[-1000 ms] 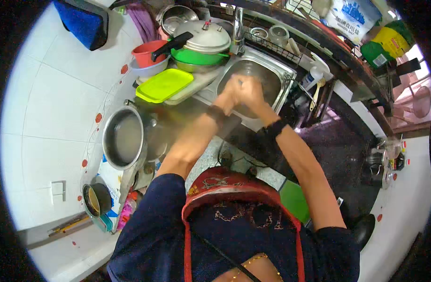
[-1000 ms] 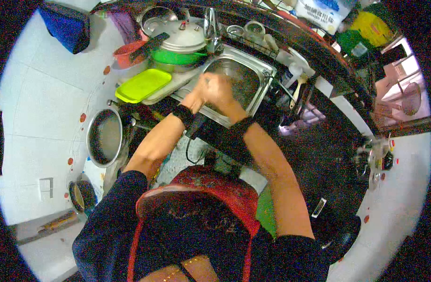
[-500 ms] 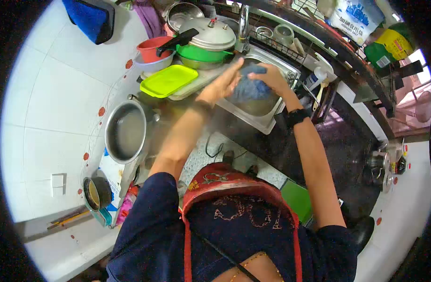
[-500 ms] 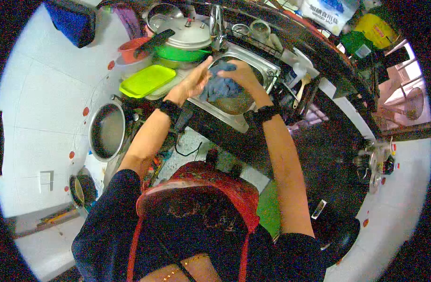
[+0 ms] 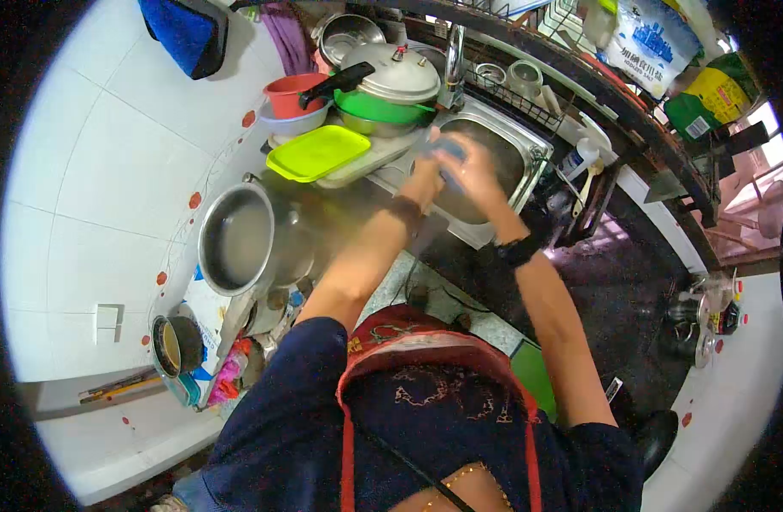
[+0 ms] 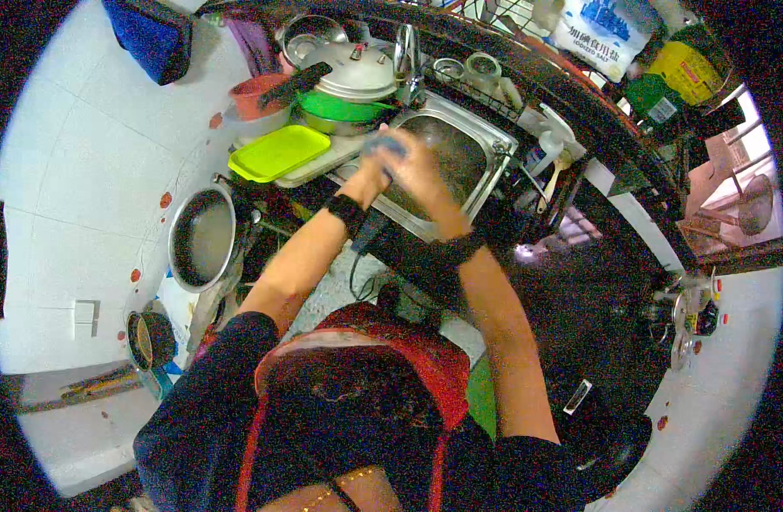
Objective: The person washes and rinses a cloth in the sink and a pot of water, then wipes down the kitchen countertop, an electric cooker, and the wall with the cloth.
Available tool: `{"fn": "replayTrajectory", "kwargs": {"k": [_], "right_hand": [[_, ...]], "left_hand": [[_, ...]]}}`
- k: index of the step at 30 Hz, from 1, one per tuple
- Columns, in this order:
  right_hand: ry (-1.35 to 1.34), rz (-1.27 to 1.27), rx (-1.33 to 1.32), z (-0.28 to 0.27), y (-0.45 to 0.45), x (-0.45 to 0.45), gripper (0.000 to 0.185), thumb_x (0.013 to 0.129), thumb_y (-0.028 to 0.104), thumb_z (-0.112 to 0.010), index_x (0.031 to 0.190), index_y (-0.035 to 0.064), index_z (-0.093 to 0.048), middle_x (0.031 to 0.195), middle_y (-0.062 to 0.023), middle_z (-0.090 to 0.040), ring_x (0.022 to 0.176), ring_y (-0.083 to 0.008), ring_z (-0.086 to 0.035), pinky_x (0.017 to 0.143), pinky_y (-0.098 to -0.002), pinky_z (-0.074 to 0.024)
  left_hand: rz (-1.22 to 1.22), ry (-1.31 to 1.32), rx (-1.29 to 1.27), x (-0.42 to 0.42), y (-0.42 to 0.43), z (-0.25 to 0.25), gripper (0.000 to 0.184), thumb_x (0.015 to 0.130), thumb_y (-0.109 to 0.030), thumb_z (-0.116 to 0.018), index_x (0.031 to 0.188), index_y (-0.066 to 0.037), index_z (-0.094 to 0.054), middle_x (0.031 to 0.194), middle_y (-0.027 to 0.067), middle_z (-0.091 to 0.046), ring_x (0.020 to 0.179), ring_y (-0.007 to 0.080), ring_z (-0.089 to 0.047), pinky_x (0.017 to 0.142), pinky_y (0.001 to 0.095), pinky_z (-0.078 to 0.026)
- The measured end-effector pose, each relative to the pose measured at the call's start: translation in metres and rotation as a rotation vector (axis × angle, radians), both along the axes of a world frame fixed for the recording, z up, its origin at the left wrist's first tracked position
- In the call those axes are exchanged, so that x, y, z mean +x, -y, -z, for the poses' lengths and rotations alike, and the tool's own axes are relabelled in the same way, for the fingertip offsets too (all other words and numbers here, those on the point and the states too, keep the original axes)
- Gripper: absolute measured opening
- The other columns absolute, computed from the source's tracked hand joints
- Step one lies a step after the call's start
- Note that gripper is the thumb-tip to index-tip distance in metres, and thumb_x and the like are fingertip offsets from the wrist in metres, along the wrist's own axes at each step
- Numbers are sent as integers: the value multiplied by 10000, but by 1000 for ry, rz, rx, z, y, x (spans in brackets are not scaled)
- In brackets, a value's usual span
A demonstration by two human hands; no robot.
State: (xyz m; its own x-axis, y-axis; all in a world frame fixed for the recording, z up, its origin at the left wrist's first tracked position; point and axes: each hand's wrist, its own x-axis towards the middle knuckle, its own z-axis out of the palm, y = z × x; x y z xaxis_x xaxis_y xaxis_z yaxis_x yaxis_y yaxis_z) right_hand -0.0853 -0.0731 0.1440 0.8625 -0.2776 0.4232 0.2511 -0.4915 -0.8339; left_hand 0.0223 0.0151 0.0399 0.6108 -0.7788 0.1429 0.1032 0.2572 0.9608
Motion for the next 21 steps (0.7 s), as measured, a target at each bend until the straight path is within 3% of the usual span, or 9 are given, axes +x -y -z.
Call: {"fn": "replayTrajectory", "kwargs": {"k": [1,2,3,5,10,14,16,17,21], "right_hand": [[-24,41,-161,-9,-15,-4,371,771,407,-642,955,85,-651,962,-161,-643,837,-310,-625,756,-371,-484],[-49,82,-323,-14,-22,-5,415,763,460,-634,923,78,-659,933,-191,-639,802,-354,-626,745,-395,-486],[-148,271,-213,1,-18,7,448,749,455,-649,893,31,-671,899,-177,-649,867,-330,-621,782,-390,-473],[-306,395,-136,16,20,31,412,751,429,-623,853,33,-679,845,-203,-645,837,-364,-619,767,-414,-475],[-292,465,-281,22,25,31,342,750,342,-606,833,16,-668,774,-215,-636,752,-375,-624,704,-425,-488],[-124,310,-331,14,1,20,324,716,368,-592,788,60,-660,759,-196,-635,696,-399,-607,684,-472,-491],[-307,463,-281,31,22,30,319,707,353,-599,785,49,-654,781,-207,-636,711,-397,-608,682,-473,-488],[-186,536,-239,44,37,32,325,705,351,-597,801,47,-656,796,-209,-637,737,-388,-613,688,-465,-490],[-347,496,-214,28,27,27,302,714,347,-599,838,81,-672,790,-195,-634,788,-377,-609,725,-443,-483]], "left_hand": [[162,244,-162,9,7,34,364,921,-426,-425,1071,-116,-541,1209,49,-521,1147,222,-446,995,400,-329],[-420,385,117,-3,13,63,298,935,-327,-390,1020,-96,-559,1113,80,-577,1057,234,-533,901,403,-423],[-412,381,119,-8,22,43,298,935,-327,-390,1020,-96,-559,1113,80,-577,1057,234,-533,901,403,-423],[-182,-860,58,-18,35,-25,245,928,-246,-395,965,-87,-578,952,92,-628,844,235,-616,750,381,-502],[-117,-868,-40,-22,45,-29,214,914,-240,-432,909,-106,-598,829,61,-636,697,223,-620,639,360,-520],[-178,-849,133,-18,43,-30,223,907,-264,-424,952,-107,-575,886,74,-617,740,246,-616,628,456,-500],[-206,-834,239,-22,37,-29,233,904,-276,-420,973,-107,-564,914,80,-608,761,258,-614,622,503,-490],[-121,-899,80,-28,44,-28,195,885,-221,-465,867,-74,-591,794,63,-626,643,208,-606,618,354,-515],[-150,-877,162,-16,46,-12,211,888,-243,-433,970,-103,-567,919,100,-610,741,253,-621,613,443,-507]]}}
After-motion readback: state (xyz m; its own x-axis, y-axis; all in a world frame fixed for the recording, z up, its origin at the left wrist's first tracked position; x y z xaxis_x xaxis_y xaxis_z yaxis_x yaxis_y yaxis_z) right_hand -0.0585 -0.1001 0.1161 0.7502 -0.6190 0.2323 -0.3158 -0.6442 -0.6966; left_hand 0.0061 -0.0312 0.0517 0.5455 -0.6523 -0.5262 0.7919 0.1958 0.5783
